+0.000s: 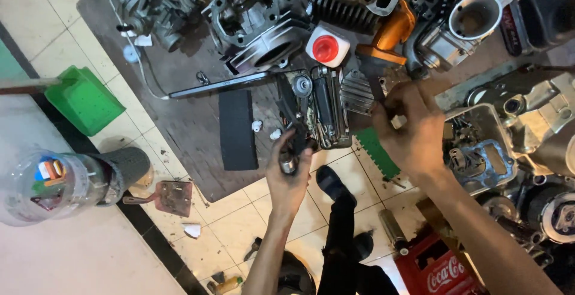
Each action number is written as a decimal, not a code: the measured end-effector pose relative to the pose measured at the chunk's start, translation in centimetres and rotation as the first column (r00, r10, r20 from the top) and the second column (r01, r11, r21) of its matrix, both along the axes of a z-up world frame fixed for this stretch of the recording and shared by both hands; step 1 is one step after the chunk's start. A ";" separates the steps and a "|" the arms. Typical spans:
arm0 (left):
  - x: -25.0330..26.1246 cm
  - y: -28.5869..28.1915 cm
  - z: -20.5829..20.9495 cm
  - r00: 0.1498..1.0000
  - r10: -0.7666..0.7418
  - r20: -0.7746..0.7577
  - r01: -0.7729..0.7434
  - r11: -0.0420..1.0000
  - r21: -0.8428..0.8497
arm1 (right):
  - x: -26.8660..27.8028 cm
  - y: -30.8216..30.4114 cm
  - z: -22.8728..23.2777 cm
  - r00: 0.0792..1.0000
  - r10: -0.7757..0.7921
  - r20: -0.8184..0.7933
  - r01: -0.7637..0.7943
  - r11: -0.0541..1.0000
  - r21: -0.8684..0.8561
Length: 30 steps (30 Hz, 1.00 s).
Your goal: The person retrieves a socket wrench from a bag and works on a disassembled engine block on a workbench. They use the wrench to tighten bolts on the engine and handle various engine parts and tools scattered on the table.
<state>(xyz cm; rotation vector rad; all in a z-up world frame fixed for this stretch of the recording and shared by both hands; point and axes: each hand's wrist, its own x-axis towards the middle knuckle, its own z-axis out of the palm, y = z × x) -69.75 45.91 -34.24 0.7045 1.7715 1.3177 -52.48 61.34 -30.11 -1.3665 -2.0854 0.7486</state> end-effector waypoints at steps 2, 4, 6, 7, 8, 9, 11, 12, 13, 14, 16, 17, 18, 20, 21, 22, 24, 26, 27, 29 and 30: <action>-0.2 -0.1 0.0 0.992 0.078 0.096 -0.073 0.996 -0.055 | -0.8 0.4 0.0 0.999 -0.001 -0.034 0.000 0.999 -0.040; -0.2 -0.4 0.0 0.968 0.157 0.196 -0.136 0.983 -0.120 | -1.4 0.5 -0.1 0.998 -0.006 -0.058 0.001 0.997 -0.083; -0.3 -0.3 -0.1 0.929 0.258 0.267 -0.225 0.963 -0.147 | -1.8 1.0 -0.6 0.999 0.015 0.031 -0.016 0.999 0.030; -0.4 -0.1 0.1 0.929 0.257 0.267 -0.225 0.963 -0.146 | -1.8 1.2 -0.8 0.999 0.015 0.032 -0.016 0.999 0.032; -0.5 0.0 0.3 0.912 0.291 0.290 -0.248 0.952 -0.179 | -1.9 1.3 -1.0 0.999 0.024 0.047 -0.027 0.999 0.048; -0.6 0.2 0.5 0.892 0.327 0.312 -0.269 0.939 -0.214 | -1.9 1.4 -1.2 0.997 0.034 0.064 -0.038 0.997 0.062; -1.0 0.7 1.1 0.894 0.329 0.305 -0.257 0.933 -0.253 | -2.1 1.0 -0.8 0.996 0.087 0.021 -0.088 0.994 0.069; -1.2 0.9 1.4 0.895 0.331 0.298 -0.244 0.925 -0.292 | -2.2 0.6 -0.5 0.990 0.139 -0.023 -0.137 0.988 0.077; -1.5 1.2 1.6 0.894 0.334 0.297 -0.249 0.924 -0.291 | -2.1 0.4 -0.5 0.989 0.144 -0.024 -0.142 0.987 0.078; -1.7 1.4 1.7 0.923 0.263 0.279 -0.192 0.947 -0.258 | -2.0 0.1 -0.5 0.985 0.171 0.000 -0.171 0.981 0.090; -2.5 2.1 1.5 0.948 0.189 0.256 -0.133 0.966 -0.220 | -1.8 -0.5 -0.6 0.980 0.198 0.022 -0.199 0.974 0.108; -2.8 2.2 1.4 0.954 0.097 0.284 -0.057 0.988 -0.145 | -1.4 -1.0 -0.7 0.978 0.210 0.014 -0.211 0.974 0.079; -3.1 2.2 1.2 0.952 0.003 0.306 0.019 0.998 -0.067 | -1.1 -1.7 -0.7 0.975 0.222 0.005 -0.222 0.974 0.050; -3.2 2.0 2.3 0.950 0.042 0.310 -0.014 0.996 -0.091 | -1.3 -2.7 -0.6 0.968 0.242 0.072 -0.246 0.968 0.050; -3.3 2.1 2.9 0.945 0.073 0.318 -0.040 0.993 -0.110 | -1.3 -3.0 -0.4 0.956 0.254 0.144 -0.264 0.963 0.055; -3.2 0.9 2.4 0.945 0.080 0.317 -0.047 0.993 -0.111 | -2.3 -3.4 -0.1 0.955 0.260 0.142 -0.270 0.961 0.054; -2.9 -1.0 0.9 0.905 0.305 0.297 -0.238 0.941 -0.242 | -3.9 -4.1 0.5 0.842 0.509 0.176 -0.524 0.851 0.046; -2.4 -3.4 0.5 0.887 0.347 0.305 -0.264 0.922 -0.281 | -5.5 -4.0 0.1 0.778 0.573 0.258 -0.600 0.799 0.038; -2.2 -4.8 0.4 0.869 0.386 0.309 -0.285 0.902 -0.326 | -6.3 -4.1 -0.1 0.706 0.624 0.334 -0.667 0.745 0.019; -1.3 -6.9 0.6 0.868 0.373 0.327 -0.252 0.900 -0.357 | -6.9 -3.4 -1.3 0.627 0.636 0.450 -0.703 0.711 -0.025; -0.8 -7.9 0.7 0.869 0.353 0.347 -0.212 0.899 -0.384 | -7.2 -2.9 -1.8 0.538 0.630 0.559 -0.727 0.683 -0.071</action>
